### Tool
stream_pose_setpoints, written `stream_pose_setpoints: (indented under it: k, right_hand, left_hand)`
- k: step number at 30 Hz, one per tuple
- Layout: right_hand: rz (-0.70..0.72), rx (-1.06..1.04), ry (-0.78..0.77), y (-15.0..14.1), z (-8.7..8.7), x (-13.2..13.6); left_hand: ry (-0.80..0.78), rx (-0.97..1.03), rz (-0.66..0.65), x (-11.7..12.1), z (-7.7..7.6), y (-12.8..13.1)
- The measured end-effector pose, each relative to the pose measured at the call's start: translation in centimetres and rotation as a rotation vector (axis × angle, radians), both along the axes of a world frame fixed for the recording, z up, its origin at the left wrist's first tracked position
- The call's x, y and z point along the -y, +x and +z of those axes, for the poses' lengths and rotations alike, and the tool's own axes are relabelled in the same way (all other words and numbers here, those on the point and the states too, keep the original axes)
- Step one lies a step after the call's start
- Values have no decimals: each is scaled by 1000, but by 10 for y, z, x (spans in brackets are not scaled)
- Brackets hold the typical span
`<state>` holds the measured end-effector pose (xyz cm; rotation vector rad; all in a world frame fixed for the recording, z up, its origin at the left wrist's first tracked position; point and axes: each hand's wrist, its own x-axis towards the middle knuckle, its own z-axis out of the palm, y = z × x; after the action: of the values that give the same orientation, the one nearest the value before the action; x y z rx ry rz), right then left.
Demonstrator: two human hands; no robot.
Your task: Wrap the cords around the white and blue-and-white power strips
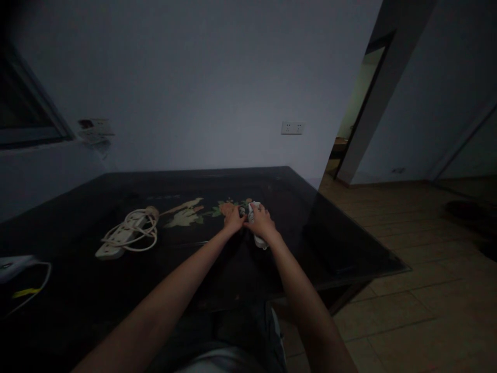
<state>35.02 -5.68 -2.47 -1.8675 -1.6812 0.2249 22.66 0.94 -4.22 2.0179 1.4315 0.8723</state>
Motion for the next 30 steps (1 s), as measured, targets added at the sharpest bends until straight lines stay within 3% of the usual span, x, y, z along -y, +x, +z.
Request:
stream_pose_setpoints:
  k: [10,22,26,30]
  right_hand:
    - [-96,80,-148,-14,3,15]
    - [-133,63,-8,-14,-1,18]
    - [-154,53,34,-13,0,17]
    - [-143,56,2,-10,-4,16]
  left_hand:
    - [-8,-22,53,-3,0,12]
    - [48,371,13,-3,-6,23]
    - [9,414,24,-7,-5,23]
    - [-39,402,-55,-10,-1,18]
